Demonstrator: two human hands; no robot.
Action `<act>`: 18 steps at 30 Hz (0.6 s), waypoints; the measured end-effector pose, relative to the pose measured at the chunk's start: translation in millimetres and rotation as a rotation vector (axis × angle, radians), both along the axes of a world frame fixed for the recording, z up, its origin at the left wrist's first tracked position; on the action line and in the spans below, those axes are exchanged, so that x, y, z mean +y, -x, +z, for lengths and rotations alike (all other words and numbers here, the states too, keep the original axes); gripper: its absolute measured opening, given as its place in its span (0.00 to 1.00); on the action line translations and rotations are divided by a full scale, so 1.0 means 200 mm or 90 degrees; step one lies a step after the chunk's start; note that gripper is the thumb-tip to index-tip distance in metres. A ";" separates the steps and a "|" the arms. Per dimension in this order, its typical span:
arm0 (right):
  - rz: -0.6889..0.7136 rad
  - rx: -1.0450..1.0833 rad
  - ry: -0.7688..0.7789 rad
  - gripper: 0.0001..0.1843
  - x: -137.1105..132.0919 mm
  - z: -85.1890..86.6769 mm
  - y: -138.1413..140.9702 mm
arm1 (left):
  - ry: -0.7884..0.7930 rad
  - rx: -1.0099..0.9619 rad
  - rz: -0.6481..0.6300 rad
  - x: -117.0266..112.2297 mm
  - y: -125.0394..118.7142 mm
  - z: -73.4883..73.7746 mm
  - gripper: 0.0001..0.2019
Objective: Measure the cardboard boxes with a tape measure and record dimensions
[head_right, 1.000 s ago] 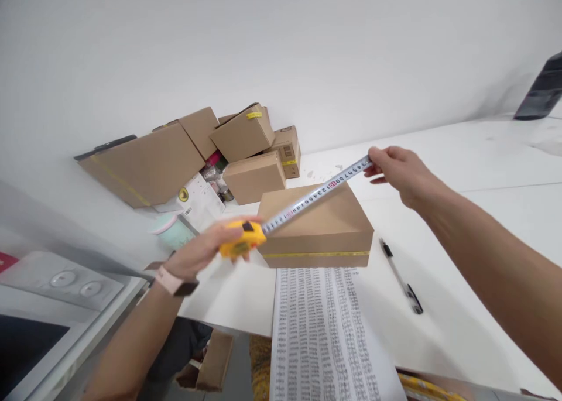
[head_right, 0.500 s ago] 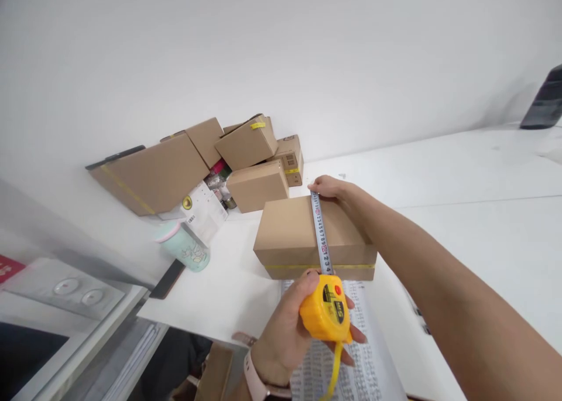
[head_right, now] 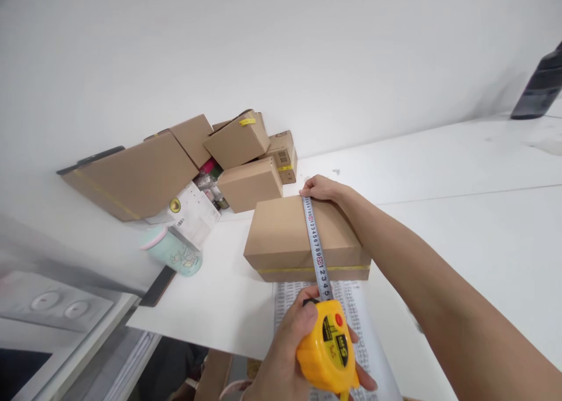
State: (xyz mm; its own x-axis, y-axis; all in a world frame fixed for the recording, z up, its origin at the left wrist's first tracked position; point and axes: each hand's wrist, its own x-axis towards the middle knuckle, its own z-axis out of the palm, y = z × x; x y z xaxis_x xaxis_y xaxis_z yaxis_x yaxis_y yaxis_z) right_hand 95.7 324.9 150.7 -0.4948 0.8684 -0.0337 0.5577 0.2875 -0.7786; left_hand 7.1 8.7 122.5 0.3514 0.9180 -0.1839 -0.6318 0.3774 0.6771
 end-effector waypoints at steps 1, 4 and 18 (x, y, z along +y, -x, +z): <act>0.001 -0.003 0.000 0.15 0.00 0.00 0.00 | 0.001 0.004 -0.004 0.00 0.01 0.00 0.25; -0.001 -0.008 -0.003 0.15 -0.01 0.00 0.00 | 0.011 0.012 -0.015 -0.01 0.03 0.01 0.23; -0.006 0.002 0.025 0.21 -0.07 0.07 -0.02 | 0.030 0.012 -0.032 0.02 0.09 0.04 0.20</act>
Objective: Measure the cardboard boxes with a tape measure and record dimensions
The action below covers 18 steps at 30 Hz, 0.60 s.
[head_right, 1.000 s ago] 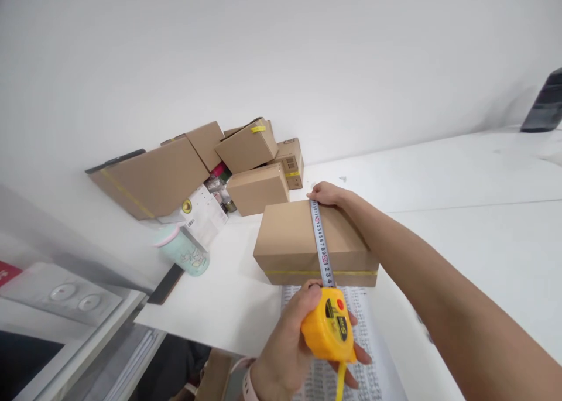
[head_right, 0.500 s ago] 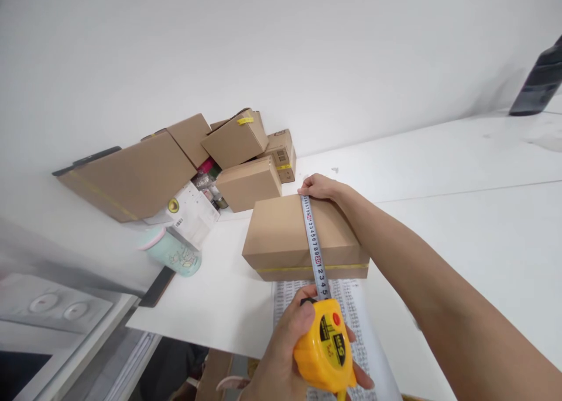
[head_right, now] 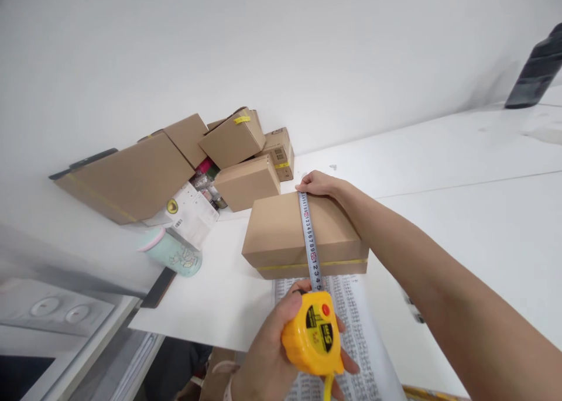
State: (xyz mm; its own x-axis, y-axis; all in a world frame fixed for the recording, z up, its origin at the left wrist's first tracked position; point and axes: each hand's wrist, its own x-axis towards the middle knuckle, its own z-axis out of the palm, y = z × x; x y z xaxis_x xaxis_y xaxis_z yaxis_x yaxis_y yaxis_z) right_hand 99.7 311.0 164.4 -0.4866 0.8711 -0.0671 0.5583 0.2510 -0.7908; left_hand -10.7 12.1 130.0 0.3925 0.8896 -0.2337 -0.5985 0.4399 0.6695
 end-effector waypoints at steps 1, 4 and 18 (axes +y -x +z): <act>0.005 0.029 0.008 0.22 -0.02 0.03 -0.01 | 0.000 -0.004 0.001 0.00 0.02 0.01 0.20; -0.025 0.188 -0.018 0.24 -0.09 0.11 -0.09 | -0.040 0.013 0.025 -0.05 0.13 0.04 0.21; -0.265 0.283 0.031 0.21 -0.83 -0.42 -0.55 | -0.059 0.314 0.383 0.00 0.54 0.00 0.20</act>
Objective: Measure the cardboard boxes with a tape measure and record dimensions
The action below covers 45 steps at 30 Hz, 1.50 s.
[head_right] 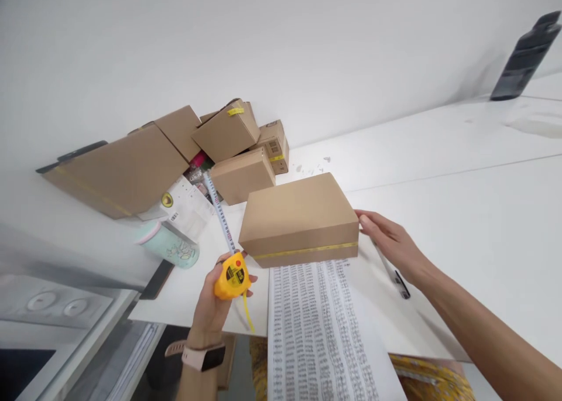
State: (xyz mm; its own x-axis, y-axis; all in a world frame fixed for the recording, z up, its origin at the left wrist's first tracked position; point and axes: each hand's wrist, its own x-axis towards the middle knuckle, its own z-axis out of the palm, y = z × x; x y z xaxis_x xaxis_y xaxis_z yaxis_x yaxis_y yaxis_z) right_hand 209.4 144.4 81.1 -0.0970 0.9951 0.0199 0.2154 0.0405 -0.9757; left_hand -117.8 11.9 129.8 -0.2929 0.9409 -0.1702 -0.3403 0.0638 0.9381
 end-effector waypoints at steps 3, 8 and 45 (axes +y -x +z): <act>0.048 -0.029 -0.068 0.28 0.01 0.07 0.03 | -0.033 -0.025 -0.031 0.07 0.03 0.06 0.20; -0.029 -0.130 -0.145 0.37 0.19 0.28 0.13 | -0.111 -0.009 -0.016 0.24 0.06 0.27 0.17; 0.121 -0.520 -0.196 0.30 1.02 0.48 0.60 | 0.211 -0.103 -0.349 0.49 -0.34 0.30 0.19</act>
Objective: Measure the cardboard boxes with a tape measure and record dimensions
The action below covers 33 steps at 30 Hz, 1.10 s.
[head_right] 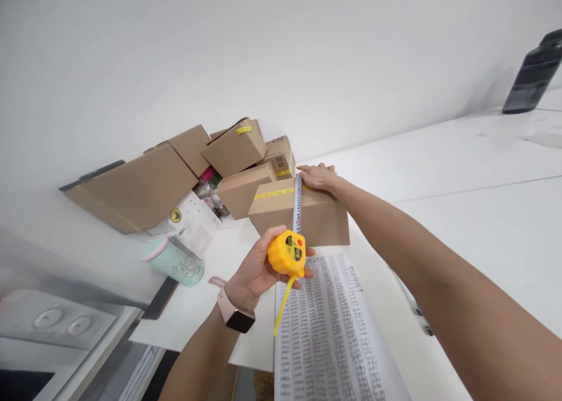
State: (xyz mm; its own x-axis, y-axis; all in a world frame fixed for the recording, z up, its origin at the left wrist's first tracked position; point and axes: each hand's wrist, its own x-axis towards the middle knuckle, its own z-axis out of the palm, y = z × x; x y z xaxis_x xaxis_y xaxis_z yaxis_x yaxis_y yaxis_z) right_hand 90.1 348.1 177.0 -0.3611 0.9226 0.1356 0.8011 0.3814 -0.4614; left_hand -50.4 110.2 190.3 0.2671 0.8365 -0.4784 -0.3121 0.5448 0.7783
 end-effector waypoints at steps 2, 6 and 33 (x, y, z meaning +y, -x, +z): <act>-0.001 -0.014 -0.002 0.34 0.02 -0.01 0.01 | 0.004 -0.001 -0.002 -0.01 0.00 0.00 0.20; -0.017 -0.031 -0.010 0.40 0.03 -0.02 0.02 | 0.004 -0.012 -0.006 -0.02 0.02 0.01 0.19; -0.026 -0.096 -0.056 0.39 -0.02 -0.02 0.04 | 0.011 -0.106 0.020 -0.03 -0.03 -0.05 0.23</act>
